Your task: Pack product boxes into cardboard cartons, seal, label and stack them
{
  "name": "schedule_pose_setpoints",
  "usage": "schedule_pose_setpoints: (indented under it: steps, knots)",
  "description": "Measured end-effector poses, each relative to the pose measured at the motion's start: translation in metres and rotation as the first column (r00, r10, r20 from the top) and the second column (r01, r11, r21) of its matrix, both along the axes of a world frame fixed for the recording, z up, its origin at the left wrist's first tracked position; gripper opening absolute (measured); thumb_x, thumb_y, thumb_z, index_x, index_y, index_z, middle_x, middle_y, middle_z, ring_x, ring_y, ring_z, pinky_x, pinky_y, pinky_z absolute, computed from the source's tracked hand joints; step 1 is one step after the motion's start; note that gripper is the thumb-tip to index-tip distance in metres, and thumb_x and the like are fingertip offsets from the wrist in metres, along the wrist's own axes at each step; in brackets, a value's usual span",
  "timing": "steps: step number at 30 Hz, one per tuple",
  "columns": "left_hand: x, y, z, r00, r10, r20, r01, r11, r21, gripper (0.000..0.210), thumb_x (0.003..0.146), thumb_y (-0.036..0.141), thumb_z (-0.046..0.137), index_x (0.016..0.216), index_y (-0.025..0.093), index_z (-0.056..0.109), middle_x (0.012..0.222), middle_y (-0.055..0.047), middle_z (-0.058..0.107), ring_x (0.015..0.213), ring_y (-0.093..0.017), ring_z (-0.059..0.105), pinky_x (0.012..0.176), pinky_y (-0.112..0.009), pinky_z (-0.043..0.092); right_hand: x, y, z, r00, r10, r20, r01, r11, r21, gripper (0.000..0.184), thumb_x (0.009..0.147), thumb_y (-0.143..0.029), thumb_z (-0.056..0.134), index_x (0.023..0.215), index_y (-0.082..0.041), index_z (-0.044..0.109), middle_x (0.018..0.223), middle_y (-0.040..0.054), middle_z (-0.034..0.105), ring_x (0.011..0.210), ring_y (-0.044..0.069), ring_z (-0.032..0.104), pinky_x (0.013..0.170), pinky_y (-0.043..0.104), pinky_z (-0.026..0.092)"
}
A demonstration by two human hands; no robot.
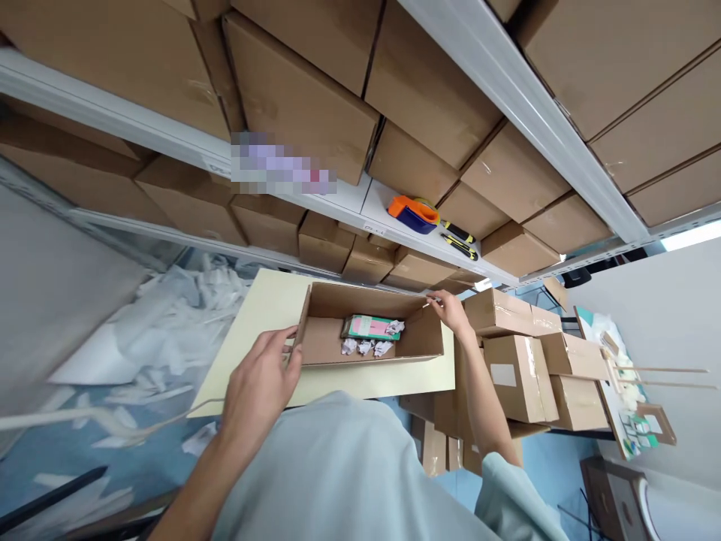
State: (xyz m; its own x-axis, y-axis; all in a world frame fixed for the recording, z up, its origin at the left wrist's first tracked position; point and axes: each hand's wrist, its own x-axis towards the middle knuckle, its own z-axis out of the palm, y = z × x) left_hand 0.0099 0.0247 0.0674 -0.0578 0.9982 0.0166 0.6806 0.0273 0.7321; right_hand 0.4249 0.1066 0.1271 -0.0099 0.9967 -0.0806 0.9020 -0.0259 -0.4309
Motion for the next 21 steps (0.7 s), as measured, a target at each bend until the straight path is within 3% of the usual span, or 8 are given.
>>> schedule_pose_setpoints:
  steps: [3,6,11,13,16,19,21]
  knots:
    - [-0.001,-0.002,-0.001,0.999,-0.017,-0.027,0.018,0.999,0.04,0.043,0.105,0.04,0.045,0.132,0.026,0.076,0.128,-0.011,0.079,0.094,-0.027,0.078,0.085,-0.038,0.06,0.009,0.013,-0.004,0.996,0.029,-0.079,-0.03,0.999,-0.012,0.026,0.106,-0.046,0.073,0.099,-0.027,0.089,0.099,0.0031,0.088,0.07,0.021,0.074,0.076,0.034,0.062]
    - [-0.003,-0.001,0.002,0.995,-0.029,-0.092,0.033,0.998,0.045,0.045,0.105,0.039,0.044,0.129,0.029,0.08,0.128,-0.009,0.08,0.097,-0.028,0.079,0.084,-0.038,0.06,0.017,0.024,-0.009,0.965,-0.026,-0.26,0.005,0.997,-0.081,0.033,0.099,-0.057,0.079,0.092,-0.025,0.087,0.09,0.0019,0.086,0.056,0.017,0.069,0.06,0.031,0.061]
    - [0.003,0.009,0.009,0.98,-0.118,-0.163,0.111,0.992,-0.053,0.047,0.102,0.045,0.049,0.13,0.029,0.084,0.124,-0.01,0.079,0.078,-0.025,0.075,0.074,-0.039,0.058,0.027,0.033,-0.017,0.837,-0.107,-0.537,-0.039,0.966,-0.254,0.045,0.081,-0.064,0.094,0.09,-0.021,0.085,0.088,0.004,0.085,0.059,0.017,0.075,0.052,0.028,0.063]
    - [0.009,0.014,0.006,0.974,-0.177,-0.139,0.163,0.981,-0.109,0.048,0.097,0.046,0.056,0.133,0.03,0.084,0.124,-0.01,0.079,0.078,-0.026,0.076,0.074,-0.038,0.059,0.029,0.031,-0.02,0.77,-0.167,-0.616,-0.061,0.941,-0.332,0.048,0.079,-0.061,0.098,0.098,-0.019,0.085,0.096,0.0071,0.086,0.063,0.02,0.08,0.048,0.026,0.061]
    - [0.017,0.022,-0.008,0.962,-0.259,-0.082,0.242,0.955,-0.172,0.047,0.088,0.051,0.065,0.125,0.031,0.086,0.125,-0.01,0.082,0.099,-0.031,0.081,0.086,-0.037,0.063,0.029,0.021,-0.029,0.671,-0.24,-0.701,-0.121,0.897,-0.424,0.053,0.084,-0.056,0.097,0.121,-0.021,0.082,0.121,0.0116,0.087,0.079,0.024,0.088,0.047,0.021,0.058]
    - [0.019,0.026,-0.025,0.934,-0.355,-0.047,0.334,0.911,-0.244,0.045,0.08,0.059,0.07,0.109,0.031,0.088,0.123,-0.011,0.087,0.117,-0.036,0.081,0.104,-0.041,0.063,0.022,0.005,-0.043,0.608,-0.265,-0.748,-0.178,0.873,-0.453,0.061,0.087,-0.054,0.095,0.136,-0.024,0.076,0.143,0.0128,0.08,0.096,0.027,0.09,0.055,0.024,0.066]
    - [0.017,0.026,-0.033,0.92,-0.391,-0.02,0.369,0.883,-0.291,0.049,0.083,0.068,0.065,0.104,0.031,0.088,0.125,-0.011,0.088,0.126,-0.037,0.08,0.115,-0.044,0.06,0.015,-0.005,-0.054,0.583,-0.276,-0.764,-0.157,0.885,-0.439,0.063,0.086,-0.056,0.096,0.137,-0.025,0.074,0.154,0.0131,0.073,0.101,0.025,0.088,0.065,0.029,0.073]
